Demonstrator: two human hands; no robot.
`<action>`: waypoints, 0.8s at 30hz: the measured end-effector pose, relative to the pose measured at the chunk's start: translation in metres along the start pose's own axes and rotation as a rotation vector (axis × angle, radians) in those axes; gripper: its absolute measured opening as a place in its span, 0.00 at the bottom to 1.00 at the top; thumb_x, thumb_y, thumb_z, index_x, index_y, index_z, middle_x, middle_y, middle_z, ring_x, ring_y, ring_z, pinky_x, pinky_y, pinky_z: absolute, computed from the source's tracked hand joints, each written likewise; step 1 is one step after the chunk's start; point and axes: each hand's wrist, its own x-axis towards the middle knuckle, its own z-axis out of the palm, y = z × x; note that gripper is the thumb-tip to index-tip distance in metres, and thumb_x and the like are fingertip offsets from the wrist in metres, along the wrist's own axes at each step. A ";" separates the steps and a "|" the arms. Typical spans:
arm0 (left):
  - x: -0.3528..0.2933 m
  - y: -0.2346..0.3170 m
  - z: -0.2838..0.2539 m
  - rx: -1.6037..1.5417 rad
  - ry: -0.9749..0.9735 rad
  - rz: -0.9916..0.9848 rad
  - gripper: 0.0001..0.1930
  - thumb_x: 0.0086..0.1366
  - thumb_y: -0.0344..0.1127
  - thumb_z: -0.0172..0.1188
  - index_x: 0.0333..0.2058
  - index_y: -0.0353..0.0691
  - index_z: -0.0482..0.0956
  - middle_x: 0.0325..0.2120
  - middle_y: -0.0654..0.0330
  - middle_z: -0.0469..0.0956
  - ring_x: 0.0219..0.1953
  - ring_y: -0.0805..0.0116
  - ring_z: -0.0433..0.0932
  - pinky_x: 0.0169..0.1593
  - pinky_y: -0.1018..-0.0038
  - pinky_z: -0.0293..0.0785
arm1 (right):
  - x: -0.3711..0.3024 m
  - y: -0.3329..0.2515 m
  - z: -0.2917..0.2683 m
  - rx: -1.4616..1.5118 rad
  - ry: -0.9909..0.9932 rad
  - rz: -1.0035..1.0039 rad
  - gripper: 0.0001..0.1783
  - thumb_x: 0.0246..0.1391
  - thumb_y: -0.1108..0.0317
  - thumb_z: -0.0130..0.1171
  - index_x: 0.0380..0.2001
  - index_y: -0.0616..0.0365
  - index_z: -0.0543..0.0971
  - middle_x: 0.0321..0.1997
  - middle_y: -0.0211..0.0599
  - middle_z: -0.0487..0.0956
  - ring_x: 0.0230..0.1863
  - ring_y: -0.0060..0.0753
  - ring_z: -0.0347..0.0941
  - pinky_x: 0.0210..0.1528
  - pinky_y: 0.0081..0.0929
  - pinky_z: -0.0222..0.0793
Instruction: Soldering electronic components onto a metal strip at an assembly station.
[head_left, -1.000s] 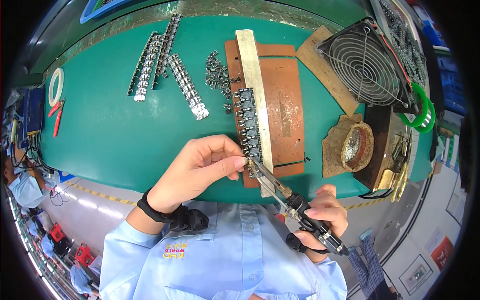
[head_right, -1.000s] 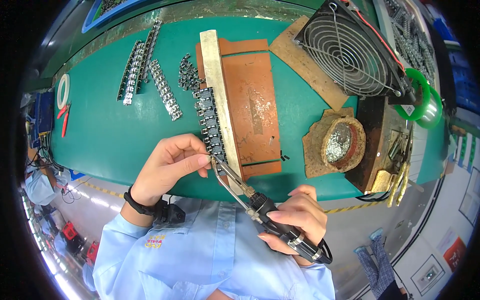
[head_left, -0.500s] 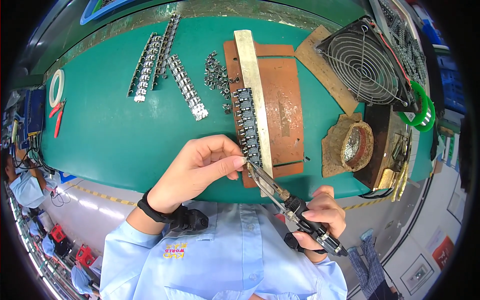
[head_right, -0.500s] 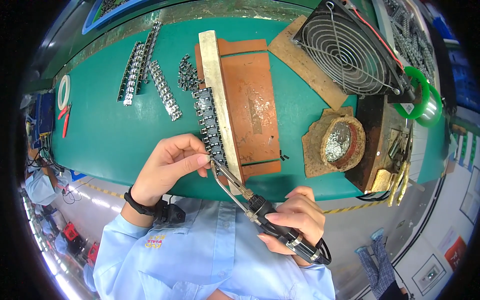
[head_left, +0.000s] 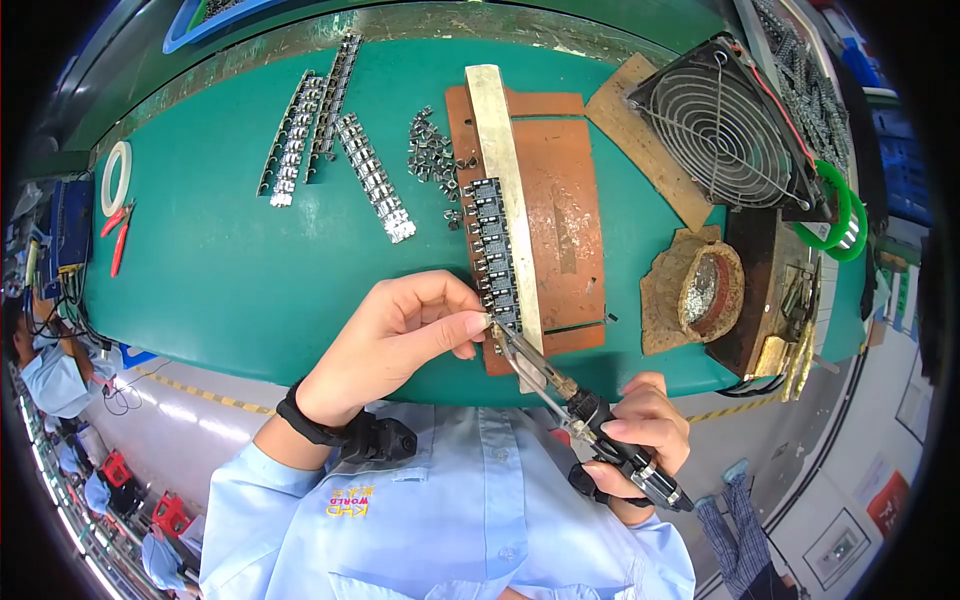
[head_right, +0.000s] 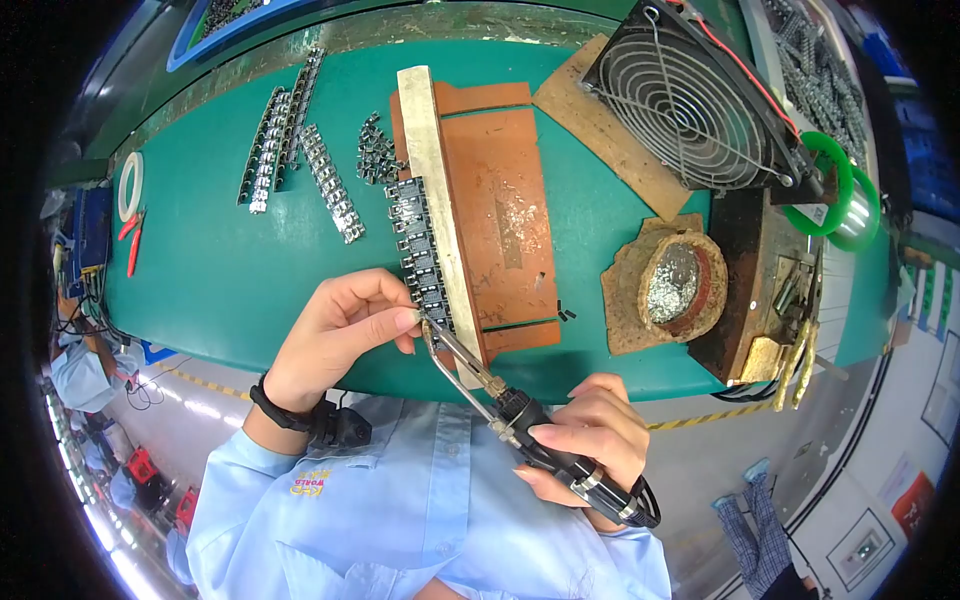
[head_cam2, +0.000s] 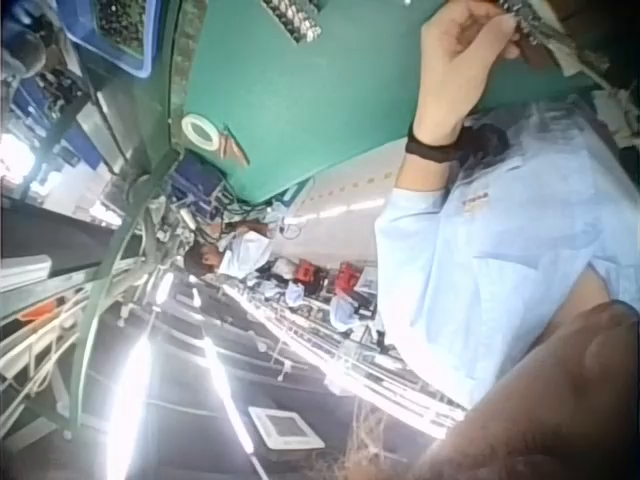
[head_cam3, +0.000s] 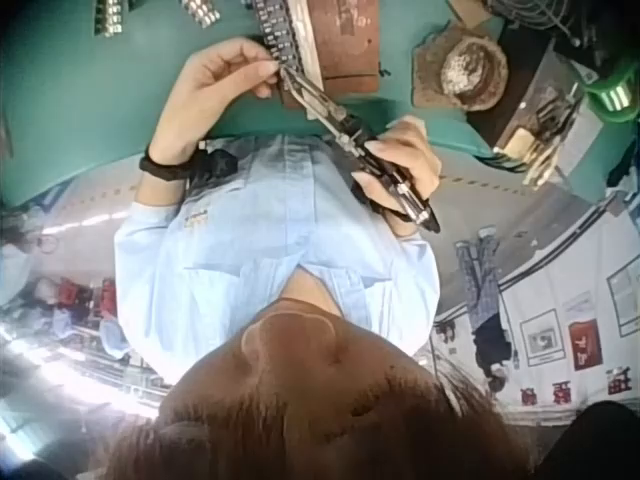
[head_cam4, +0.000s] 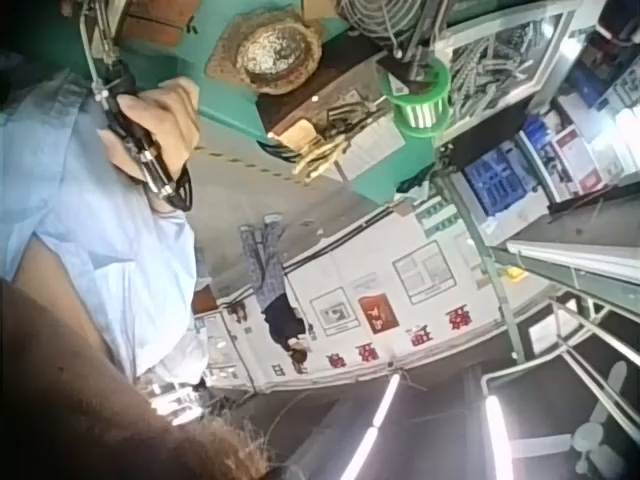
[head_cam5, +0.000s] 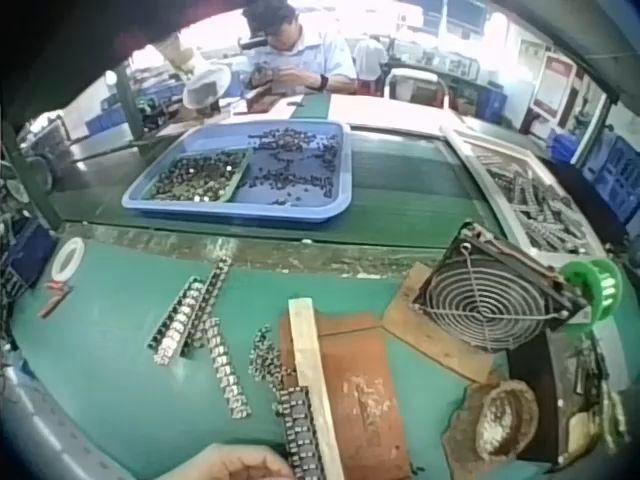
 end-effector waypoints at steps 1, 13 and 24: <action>0.000 0.000 0.001 0.001 0.003 -0.003 0.07 0.60 0.31 0.54 0.33 0.32 0.72 0.28 0.64 0.74 0.30 0.79 0.71 0.35 0.84 0.68 | -0.002 0.002 -0.001 0.017 -0.012 0.000 0.20 0.32 0.62 0.70 0.29 0.55 0.73 0.17 0.30 0.70 0.20 0.27 0.67 0.29 0.28 0.60; -0.001 0.007 0.025 0.039 0.064 -0.022 0.07 0.60 0.31 0.53 0.33 0.33 0.72 0.28 0.65 0.74 0.28 0.79 0.71 0.34 0.83 0.68 | -0.016 0.027 0.001 0.319 0.450 0.248 0.25 0.35 0.71 0.67 0.37 0.56 0.65 0.36 0.37 0.65 0.32 0.25 0.63 0.37 0.20 0.59; 0.014 0.025 0.032 1.056 0.484 0.488 0.05 0.52 0.25 0.56 0.29 0.36 0.72 0.22 0.61 0.70 0.20 0.69 0.71 0.24 0.75 0.66 | -0.028 0.024 -0.014 0.346 0.374 0.187 0.25 0.35 0.72 0.66 0.37 0.58 0.65 0.34 0.39 0.66 0.33 0.26 0.63 0.37 0.21 0.60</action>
